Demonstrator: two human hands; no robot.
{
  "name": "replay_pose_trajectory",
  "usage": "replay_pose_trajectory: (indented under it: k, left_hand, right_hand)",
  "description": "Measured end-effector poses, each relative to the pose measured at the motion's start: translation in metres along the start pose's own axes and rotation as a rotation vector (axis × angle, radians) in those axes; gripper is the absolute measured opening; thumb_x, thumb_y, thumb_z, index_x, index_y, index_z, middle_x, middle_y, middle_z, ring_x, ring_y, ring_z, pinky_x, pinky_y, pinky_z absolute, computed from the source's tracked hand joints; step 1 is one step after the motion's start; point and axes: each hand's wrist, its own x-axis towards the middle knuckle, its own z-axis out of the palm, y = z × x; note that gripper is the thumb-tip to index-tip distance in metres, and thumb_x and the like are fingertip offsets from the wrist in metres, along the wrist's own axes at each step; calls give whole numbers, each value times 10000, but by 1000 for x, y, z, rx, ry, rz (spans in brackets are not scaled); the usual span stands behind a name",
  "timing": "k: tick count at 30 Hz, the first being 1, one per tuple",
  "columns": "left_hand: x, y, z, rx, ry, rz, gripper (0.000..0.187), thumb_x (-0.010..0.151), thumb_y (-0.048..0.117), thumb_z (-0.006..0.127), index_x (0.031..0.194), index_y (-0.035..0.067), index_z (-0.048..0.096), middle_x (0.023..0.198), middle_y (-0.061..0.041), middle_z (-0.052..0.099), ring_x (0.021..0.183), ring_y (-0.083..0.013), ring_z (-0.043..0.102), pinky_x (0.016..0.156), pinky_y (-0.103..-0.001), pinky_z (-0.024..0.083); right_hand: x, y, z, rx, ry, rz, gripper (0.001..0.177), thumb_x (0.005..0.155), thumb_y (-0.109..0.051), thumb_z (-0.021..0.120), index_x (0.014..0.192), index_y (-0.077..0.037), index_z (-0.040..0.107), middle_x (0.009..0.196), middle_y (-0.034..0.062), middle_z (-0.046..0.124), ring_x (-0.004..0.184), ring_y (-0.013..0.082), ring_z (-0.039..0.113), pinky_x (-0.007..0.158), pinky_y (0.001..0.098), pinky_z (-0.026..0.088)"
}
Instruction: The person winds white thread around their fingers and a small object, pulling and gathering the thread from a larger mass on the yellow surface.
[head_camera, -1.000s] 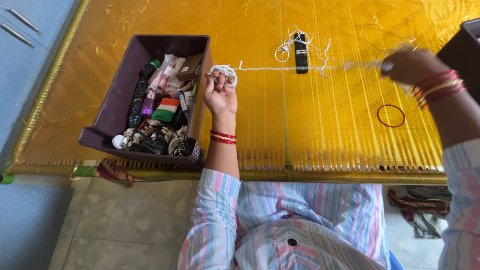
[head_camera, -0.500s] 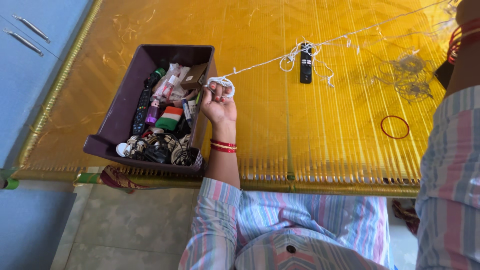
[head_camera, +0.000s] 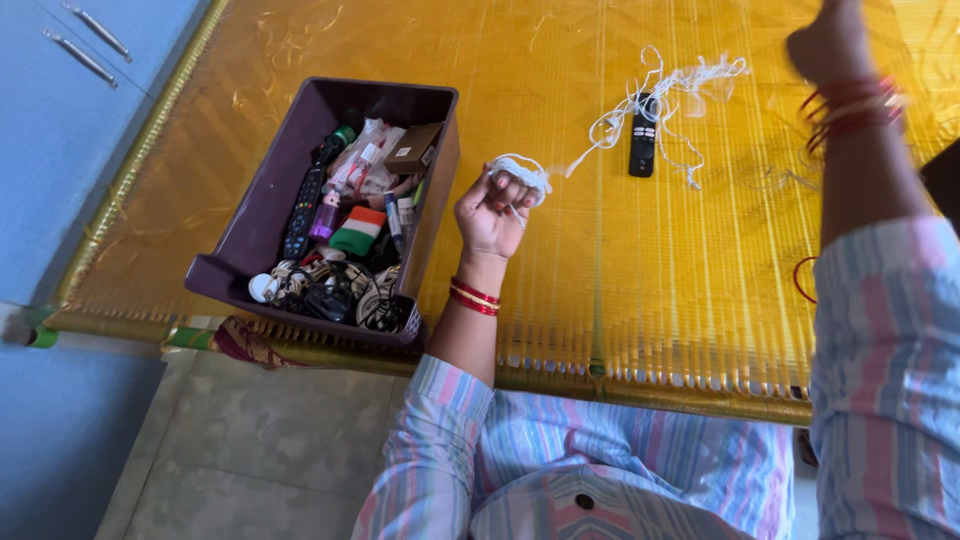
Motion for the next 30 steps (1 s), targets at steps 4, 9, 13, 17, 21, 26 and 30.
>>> replay_pose_trajectory:
  k: [4, 9, 13, 17, 21, 26, 30]
  left_hand:
    - [-1, -2, 7, 13, -7, -27, 402, 1087, 363, 511, 802, 88, 579, 642, 32, 299, 630, -138, 300, 739, -321, 371]
    - [-4, -4, 9, 17, -6, -42, 412, 1085, 368, 502, 792, 89, 579, 631, 34, 295, 622, -136, 288, 742, -318, 375]
    - [-4, -3, 11, -4, -10, -39, 408, 1093, 353, 476, 802, 89, 581, 630, 38, 300, 619, -131, 289, 742, -313, 375]
    - [-2, 1, 12, -1, 99, 86, 402, 1080, 325, 433, 791, 88, 579, 641, 32, 315, 639, -150, 296, 714, -326, 374]
    - [1, 5, 12, -23, 169, 148, 392, 1095, 301, 418, 805, 93, 578, 640, 27, 313, 626, -139, 308, 709, -318, 374]
    - [-4, -4, 13, 59, 293, 28, 410, 1060, 337, 444, 754, 83, 546, 602, 41, 287, 581, -151, 310, 706, -383, 467]
    - [-10, -2, 19, 142, -44, -230, 415, 1066, 329, 521, 709, 128, 455, 614, 14, 294, 589, -159, 330, 618, -341, 361]
  right_hand:
    - [-48, -109, 32, 164, -347, 254, 539, 935, -236, 867, 1413, -172, 626, 1010, 182, 698, 944, 341, 669, 915, 438, 550]
    - [-84, -300, 15, 569, -472, -201, 798, 816, -174, 824, 1499, -40, 434, 1449, 241, 560, 1328, 406, 549, 1085, 475, 440]
    - [-96, -355, 16, 502, -639, -117, 754, 872, -229, 820, 1477, -14, 424, 1357, 249, 582, 1241, 419, 581, 1031, 474, 482]
    - [-111, -361, -10, 659, -890, -49, 423, 915, -221, 736, 1275, -35, 616, 1190, 126, 748, 1121, 289, 706, 972, 399, 537]
    - [-116, -322, -53, 832, -1101, 132, 240, 868, -175, 729, 1057, -28, 734, 1026, 111, 786, 953, 222, 747, 898, 361, 580]
    - [-107, -242, -78, 1798, -350, 252, 147, 1064, -176, 628, 988, -68, 693, 1038, 70, 656, 926, 212, 658, 850, 373, 550]
    - [-73, -224, -72, 1940, 38, 653, 193, 1139, -226, 562, 1239, -83, 644, 1171, 51, 695, 724, 126, 526, 674, 273, 431]
